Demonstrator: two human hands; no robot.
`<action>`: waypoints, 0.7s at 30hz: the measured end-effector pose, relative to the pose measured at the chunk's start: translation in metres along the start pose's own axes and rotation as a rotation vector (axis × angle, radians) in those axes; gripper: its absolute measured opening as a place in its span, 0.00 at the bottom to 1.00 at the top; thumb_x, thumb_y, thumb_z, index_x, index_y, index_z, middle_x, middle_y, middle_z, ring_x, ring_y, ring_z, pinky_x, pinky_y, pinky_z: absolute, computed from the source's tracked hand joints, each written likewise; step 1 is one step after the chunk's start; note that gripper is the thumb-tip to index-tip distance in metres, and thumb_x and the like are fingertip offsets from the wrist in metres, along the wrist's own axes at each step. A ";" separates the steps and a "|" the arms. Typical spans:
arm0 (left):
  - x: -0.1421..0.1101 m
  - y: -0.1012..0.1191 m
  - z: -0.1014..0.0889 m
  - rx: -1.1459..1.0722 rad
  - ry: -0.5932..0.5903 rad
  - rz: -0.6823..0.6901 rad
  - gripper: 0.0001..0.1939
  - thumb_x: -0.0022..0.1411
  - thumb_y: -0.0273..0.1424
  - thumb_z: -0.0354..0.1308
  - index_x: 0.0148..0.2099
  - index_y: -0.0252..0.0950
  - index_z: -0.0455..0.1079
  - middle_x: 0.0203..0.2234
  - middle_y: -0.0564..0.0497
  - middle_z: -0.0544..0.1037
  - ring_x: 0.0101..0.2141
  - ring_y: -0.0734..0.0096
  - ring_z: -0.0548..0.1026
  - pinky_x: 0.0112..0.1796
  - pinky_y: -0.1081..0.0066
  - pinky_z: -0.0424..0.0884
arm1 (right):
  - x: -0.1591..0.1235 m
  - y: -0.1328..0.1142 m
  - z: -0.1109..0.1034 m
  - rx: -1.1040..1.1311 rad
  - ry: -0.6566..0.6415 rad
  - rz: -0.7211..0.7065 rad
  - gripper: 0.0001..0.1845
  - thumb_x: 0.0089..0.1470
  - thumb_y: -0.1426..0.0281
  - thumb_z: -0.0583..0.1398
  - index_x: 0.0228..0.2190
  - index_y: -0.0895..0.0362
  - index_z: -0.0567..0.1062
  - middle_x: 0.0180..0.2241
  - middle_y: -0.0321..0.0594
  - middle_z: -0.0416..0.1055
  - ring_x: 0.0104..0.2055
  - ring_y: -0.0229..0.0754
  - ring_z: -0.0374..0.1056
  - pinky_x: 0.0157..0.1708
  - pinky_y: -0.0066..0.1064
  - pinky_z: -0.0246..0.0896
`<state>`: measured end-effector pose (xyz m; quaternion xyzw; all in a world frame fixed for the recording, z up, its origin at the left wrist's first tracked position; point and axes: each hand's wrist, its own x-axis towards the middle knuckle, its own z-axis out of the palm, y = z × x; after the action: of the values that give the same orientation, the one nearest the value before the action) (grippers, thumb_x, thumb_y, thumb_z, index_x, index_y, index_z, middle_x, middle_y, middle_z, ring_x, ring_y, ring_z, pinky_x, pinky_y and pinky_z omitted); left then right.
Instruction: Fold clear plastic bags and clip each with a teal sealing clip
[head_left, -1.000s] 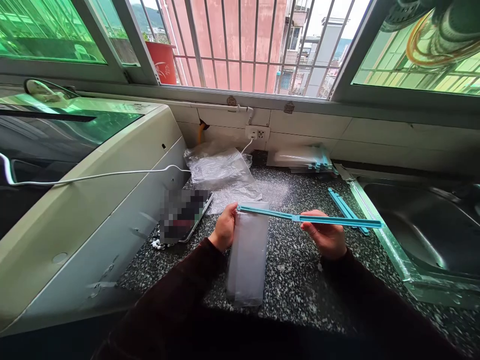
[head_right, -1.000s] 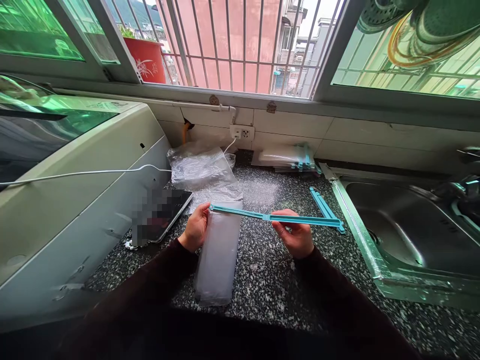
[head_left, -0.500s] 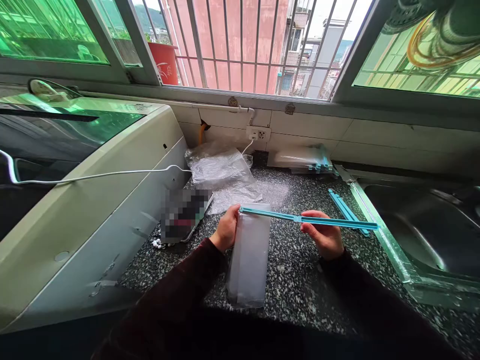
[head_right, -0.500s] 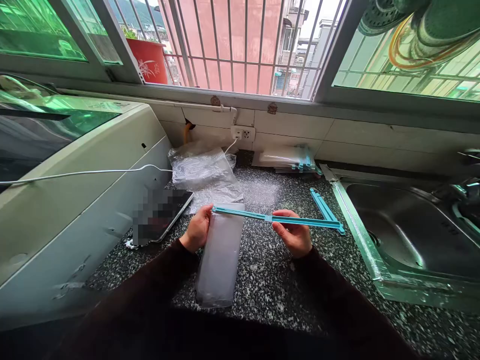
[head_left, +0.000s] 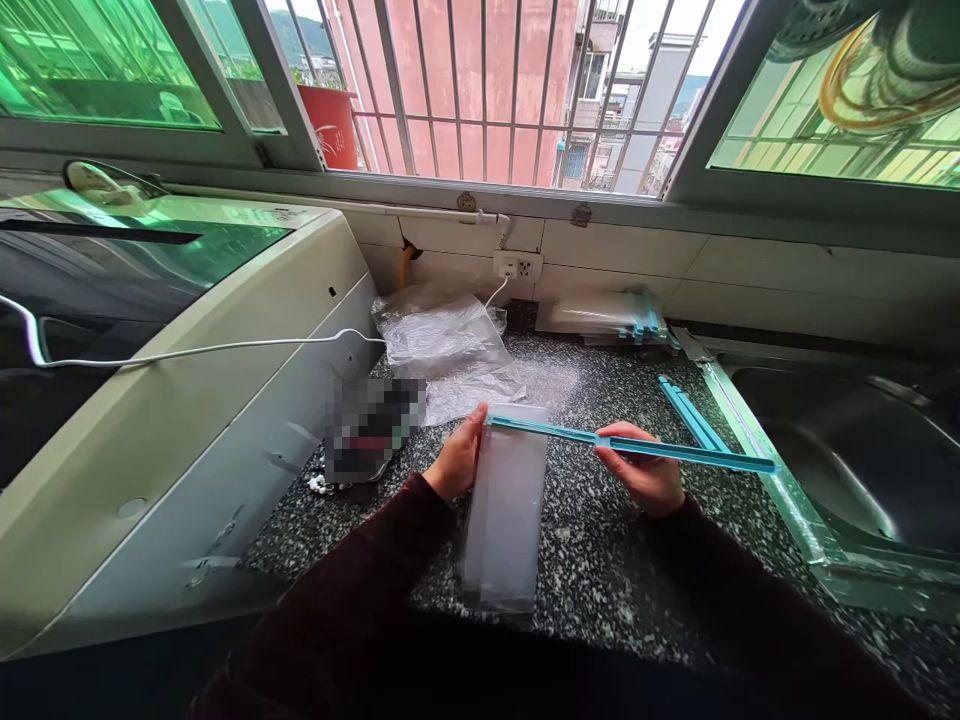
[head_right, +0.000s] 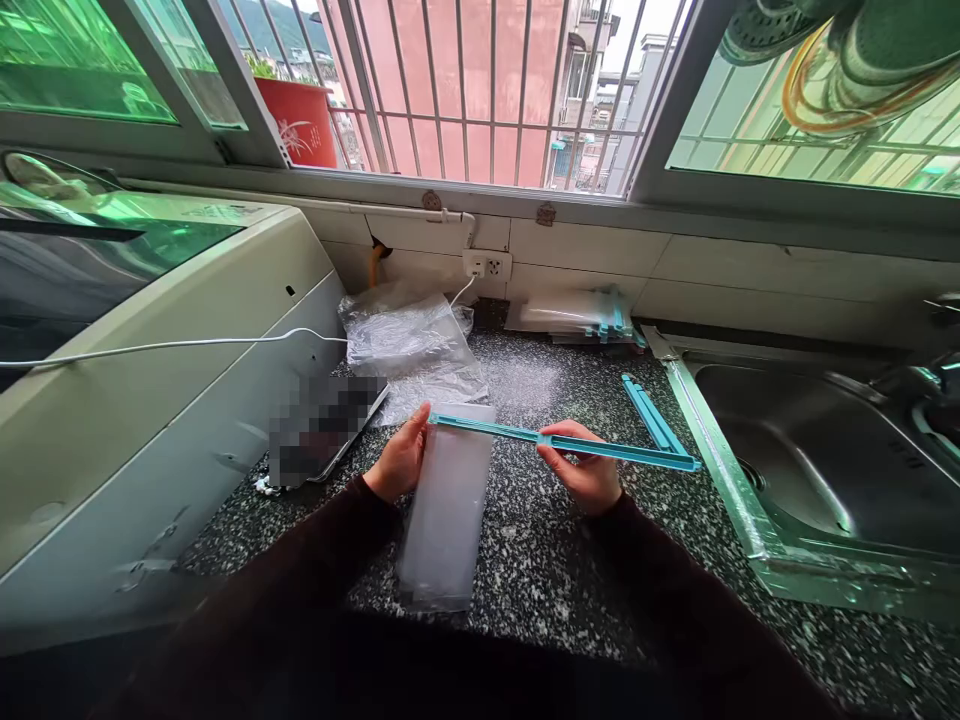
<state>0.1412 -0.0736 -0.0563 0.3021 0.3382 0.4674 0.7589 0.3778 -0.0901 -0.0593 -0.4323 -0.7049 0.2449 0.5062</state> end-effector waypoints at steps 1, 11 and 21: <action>-0.001 0.000 0.000 0.027 -0.018 0.006 0.22 0.42 0.44 0.63 0.34 0.29 0.73 0.25 0.46 0.78 0.31 0.61 0.74 0.31 0.70 0.66 | 0.000 -0.001 0.000 -0.007 0.004 0.014 0.08 0.48 0.64 0.61 0.30 0.55 0.73 0.28 0.39 0.71 0.27 0.38 0.66 0.24 0.28 0.64; -0.002 0.000 0.000 0.182 0.064 -0.012 0.13 0.39 0.32 0.65 0.30 0.31 0.73 0.22 0.53 0.74 0.22 0.76 0.68 0.25 0.76 0.60 | -0.001 0.002 0.003 0.010 0.013 0.142 0.12 0.47 0.62 0.62 0.33 0.55 0.72 0.24 0.36 0.70 0.24 0.37 0.66 0.23 0.27 0.64; 0.001 0.003 -0.002 0.104 0.190 -0.149 0.08 0.41 0.32 0.60 0.21 0.32 0.68 0.14 0.55 0.69 0.16 0.77 0.64 0.20 0.75 0.57 | 0.000 0.001 0.005 0.012 -0.036 0.016 0.10 0.47 0.62 0.63 0.30 0.55 0.73 0.28 0.38 0.72 0.28 0.39 0.69 0.30 0.31 0.69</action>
<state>0.1384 -0.0715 -0.0551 0.2695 0.4540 0.4180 0.7393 0.3736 -0.0888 -0.0618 -0.4306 -0.7089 0.2608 0.4940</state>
